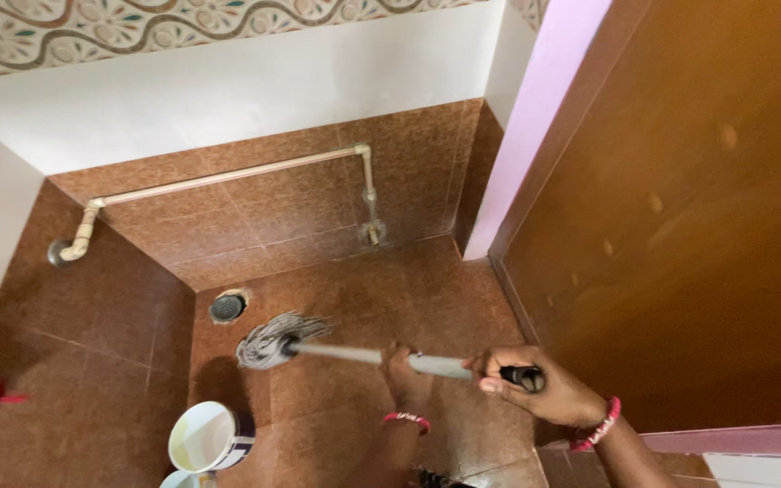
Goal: The person cleans the tiled floor using a mop, moving the mop head across the floor surface and around obstacles like a door and buckets.
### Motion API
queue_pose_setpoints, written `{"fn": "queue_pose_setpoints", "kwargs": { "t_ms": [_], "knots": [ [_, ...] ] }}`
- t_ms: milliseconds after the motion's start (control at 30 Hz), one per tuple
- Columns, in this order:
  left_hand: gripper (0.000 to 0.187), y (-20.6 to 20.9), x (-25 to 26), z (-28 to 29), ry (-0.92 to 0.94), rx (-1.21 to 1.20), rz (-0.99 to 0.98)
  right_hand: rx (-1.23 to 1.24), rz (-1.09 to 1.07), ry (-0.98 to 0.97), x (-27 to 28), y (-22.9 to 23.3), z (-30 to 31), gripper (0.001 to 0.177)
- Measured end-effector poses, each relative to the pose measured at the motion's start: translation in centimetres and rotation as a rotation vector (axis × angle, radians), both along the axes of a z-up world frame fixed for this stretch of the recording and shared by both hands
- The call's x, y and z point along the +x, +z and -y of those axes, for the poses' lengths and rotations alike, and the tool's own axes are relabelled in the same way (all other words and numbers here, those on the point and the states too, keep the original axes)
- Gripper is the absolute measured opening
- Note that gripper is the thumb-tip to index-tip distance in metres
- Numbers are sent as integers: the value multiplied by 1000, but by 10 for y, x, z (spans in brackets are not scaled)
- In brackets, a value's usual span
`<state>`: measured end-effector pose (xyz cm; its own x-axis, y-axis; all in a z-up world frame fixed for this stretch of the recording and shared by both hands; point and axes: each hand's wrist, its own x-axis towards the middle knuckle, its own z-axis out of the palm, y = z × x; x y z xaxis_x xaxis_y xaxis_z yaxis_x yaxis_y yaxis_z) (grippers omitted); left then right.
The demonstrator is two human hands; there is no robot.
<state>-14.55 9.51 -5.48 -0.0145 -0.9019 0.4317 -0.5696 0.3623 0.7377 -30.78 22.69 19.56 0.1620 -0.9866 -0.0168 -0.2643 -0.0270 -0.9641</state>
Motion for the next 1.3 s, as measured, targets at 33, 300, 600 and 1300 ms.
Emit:
{"fn": "queue_pose_setpoints", "kwargs": {
  "t_ms": [33, 300, 600, 1300],
  "knots": [
    [19, 5, -21, 0, -40, -61, -14, -38, -19, -17, -13, 1, -7, 29],
    [14, -10, -173, -9, -706, 75, -6, -22, -203, -555, -71, -19, -92, 24],
    [21, 19, -224, -25, -1170, 197, 554, -219, -93, -831, -67, -63, -133, 14],
    [17, -29, 82, 84, 134, 1100, -669, 22, 240, 25, 58, -94, 54, 18]
  ]
}}
